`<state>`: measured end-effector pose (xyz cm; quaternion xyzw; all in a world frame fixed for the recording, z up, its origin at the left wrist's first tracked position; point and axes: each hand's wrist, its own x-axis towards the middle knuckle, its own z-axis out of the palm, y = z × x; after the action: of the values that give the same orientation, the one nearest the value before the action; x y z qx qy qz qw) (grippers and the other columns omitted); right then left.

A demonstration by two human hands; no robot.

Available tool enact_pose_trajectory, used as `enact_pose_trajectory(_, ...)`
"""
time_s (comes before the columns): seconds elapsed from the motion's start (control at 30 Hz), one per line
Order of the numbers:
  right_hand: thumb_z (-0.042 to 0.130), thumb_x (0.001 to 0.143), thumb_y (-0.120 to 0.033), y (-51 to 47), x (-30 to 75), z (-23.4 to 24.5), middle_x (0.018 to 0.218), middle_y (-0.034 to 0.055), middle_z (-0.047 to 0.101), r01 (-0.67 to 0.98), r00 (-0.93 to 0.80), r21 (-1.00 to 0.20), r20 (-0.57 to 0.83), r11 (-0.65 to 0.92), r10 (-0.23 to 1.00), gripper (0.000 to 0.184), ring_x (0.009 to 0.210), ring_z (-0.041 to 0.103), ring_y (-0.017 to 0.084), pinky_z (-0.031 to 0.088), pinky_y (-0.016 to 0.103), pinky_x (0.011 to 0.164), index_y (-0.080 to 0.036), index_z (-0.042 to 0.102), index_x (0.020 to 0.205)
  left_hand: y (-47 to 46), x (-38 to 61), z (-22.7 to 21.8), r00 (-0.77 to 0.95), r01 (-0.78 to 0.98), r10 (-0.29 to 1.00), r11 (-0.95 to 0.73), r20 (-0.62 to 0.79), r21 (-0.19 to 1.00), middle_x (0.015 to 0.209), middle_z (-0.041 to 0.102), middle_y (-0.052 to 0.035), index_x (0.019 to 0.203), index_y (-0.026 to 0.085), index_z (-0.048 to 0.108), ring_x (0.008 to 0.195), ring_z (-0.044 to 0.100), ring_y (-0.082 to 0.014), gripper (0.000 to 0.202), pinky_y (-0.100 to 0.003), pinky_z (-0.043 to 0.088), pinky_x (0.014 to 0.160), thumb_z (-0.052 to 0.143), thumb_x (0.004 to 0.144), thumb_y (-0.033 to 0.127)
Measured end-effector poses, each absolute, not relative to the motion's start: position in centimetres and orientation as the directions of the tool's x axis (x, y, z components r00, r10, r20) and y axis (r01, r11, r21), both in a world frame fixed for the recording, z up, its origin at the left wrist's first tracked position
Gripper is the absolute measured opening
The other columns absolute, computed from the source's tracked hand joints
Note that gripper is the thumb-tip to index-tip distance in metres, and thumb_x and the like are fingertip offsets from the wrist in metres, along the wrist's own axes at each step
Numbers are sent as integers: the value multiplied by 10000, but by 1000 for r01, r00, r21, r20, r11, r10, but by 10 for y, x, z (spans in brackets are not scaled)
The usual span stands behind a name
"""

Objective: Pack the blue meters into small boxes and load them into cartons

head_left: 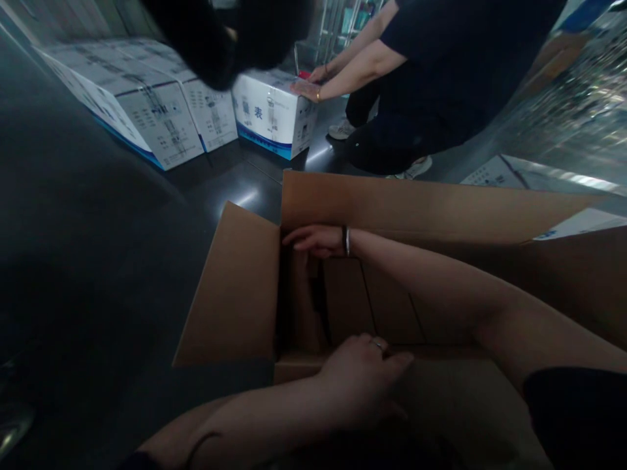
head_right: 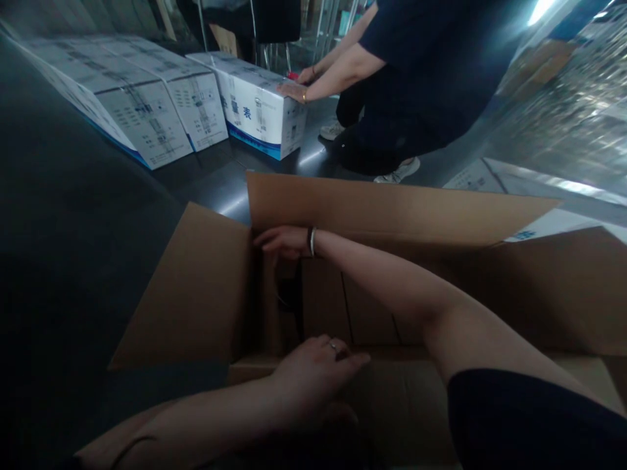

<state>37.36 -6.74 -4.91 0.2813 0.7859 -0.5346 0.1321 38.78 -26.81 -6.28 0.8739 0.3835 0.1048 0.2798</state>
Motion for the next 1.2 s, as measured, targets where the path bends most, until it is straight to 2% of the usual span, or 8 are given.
enact_pose_trajectory(0.07,239,910,-332,-67,378,-32,948,36,643,419,-868,-905,-379,67,321,431,468,475,47,404,158,469,-237,304,1326,-258,379,-58,641,654,766,-510,-51,559,1167,546,-96,1236,183,443,1044,485,-244,618,-344,371,850,497,764,578)
enact_pose_trajectory(0.17,274,904,-299,-64,396,-24,1140,44,583,275,-926,-961,-254,38,279,400,747,591,72,473,207,693,-244,371,1289,-244,355,-46,446,887,793,-331,-415,321,994,638,-142,995,123,630,961,554,-284,526,-393,383,824,382,832,557)
enact_pose_trajectory(0.23,402,844,-231,-61,422,-41,1126,62,594,426,-893,-871,-364,242,264,345,903,588,127,449,254,823,-178,530,1160,-241,337,-39,240,968,755,-234,-610,91,811,669,-162,825,88,677,806,609,-286,460,-373,413,721,411,854,463)
enact_pose_trajectory(0.3,455,796,-171,-58,455,-74,1104,98,603,629,-777,-617,-479,473,407,320,1006,557,191,402,305,913,-122,599,1078,-243,323,-36,190,968,751,-250,-633,-6,764,675,-162,763,77,683,762,622,-283,365,-359,414,701,470,846,362)
enact_pose_trajectory(0.4,444,802,-173,-59,500,-128,1292,152,447,745,-668,-385,-434,545,605,461,1185,422,241,306,344,1011,-67,460,1250,-247,321,-39,229,957,774,-291,-590,-10,788,681,-154,792,71,676,785,628,-282,294,-369,413,746,506,833,308)
enact_pose_trajectory(0.53,489,804,-363,-66,513,-160,1400,168,271,711,-700,-297,-389,637,599,691,1262,311,256,265,323,1040,-32,251,1362,-241,343,-46,173,966,757,-256,-630,-42,853,679,-166,872,71,660,813,633,-288,211,-386,428,750,566,786,239)
enact_pose_trajectory(0.8,442,803,-316,-57,475,-143,1037,156,620,805,-577,-168,-446,569,685,362,954,587,251,456,301,776,-109,625,1037,-232,355,-51,151,981,702,-195,-696,15,937,668,-157,937,106,653,879,624,-304,270,-368,488,693,556,775,300)
enact_pose_trajectory(1.2,517,718,-294,-47,472,-94,856,138,656,784,-590,-148,-478,603,651,279,792,609,221,451,270,648,-97,673,839,-232,349,-60,75,995,722,-95,-687,9,914,672,-149,937,105,656,860,629,-284,317,-355,496,702,454,841,330)
